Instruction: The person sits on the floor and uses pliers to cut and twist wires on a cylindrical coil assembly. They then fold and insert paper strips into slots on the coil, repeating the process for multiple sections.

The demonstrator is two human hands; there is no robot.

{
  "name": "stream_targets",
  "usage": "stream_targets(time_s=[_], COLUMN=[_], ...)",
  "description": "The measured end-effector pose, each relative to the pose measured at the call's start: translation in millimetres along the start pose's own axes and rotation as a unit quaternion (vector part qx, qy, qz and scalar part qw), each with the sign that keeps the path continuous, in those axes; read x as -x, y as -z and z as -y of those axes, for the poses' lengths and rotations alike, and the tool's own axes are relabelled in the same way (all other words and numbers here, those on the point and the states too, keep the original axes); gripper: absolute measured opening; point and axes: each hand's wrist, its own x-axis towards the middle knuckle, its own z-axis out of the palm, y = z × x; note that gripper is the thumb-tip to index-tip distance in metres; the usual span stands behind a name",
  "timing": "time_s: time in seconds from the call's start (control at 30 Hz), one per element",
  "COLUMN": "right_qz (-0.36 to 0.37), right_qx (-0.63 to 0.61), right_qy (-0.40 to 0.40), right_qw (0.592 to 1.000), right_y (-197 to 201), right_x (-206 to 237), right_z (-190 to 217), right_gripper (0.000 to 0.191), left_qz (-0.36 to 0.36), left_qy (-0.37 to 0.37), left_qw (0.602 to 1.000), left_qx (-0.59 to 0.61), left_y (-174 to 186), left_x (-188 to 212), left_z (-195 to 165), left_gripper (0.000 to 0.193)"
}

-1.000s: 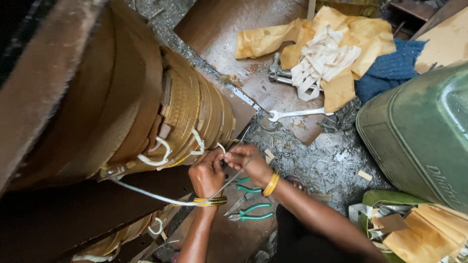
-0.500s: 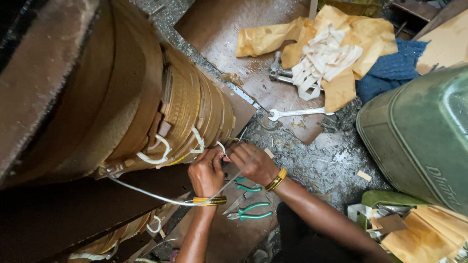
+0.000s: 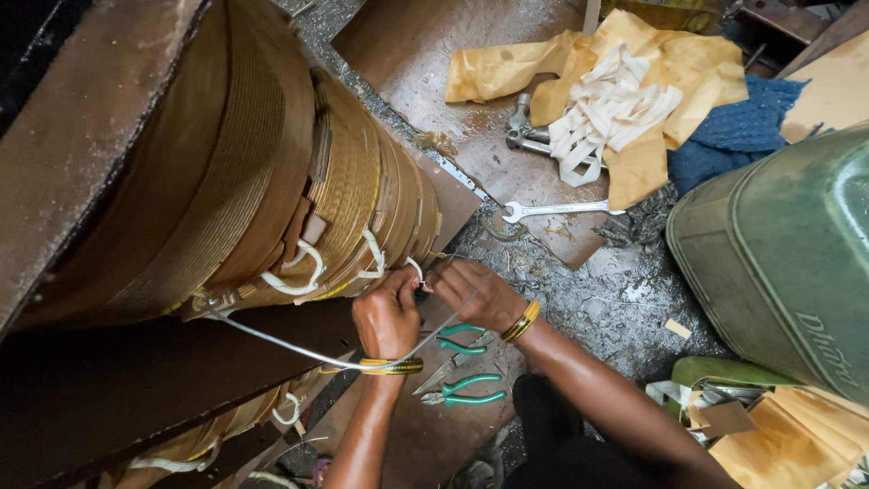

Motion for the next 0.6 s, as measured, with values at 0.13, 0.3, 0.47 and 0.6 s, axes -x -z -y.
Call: stream_targets(time_s=[0.13,0.3,0.47,0.6], right_qz=[0.039,0.057,-0.038,0.005], right_qx=[0.0,-0.06,-0.32,-0.653], right_qy=[0.021,-0.082,-0.377,-0.566], right_qw=[0.999,0.993,0.868,0.503], right_y=[-2.4,-13.7,-25.3,-25.1], right_x=[1.7,6.8,10.2,9.6], right_z=[-6.0,4.3,29.7,21.5], right_gripper=[0.026,0.018,0.012,0.018], left_qz=[0.006,-0.009,-0.011,0.005], left_qy=[0.0,-0.008,0.008,0.006], left_qw=[1.0,1.0,1.0,1.0], left_qx=[-0.007,0.012,0.007,0.018], left_y=[-0.3,-2.8,-2.8,0.2], left_x=[-0.6,-0.5,1.2,0.7], left_z=[0.6,1.5,0.7,0.9], left_gripper=[0.014,0.014,0.011,0.013])
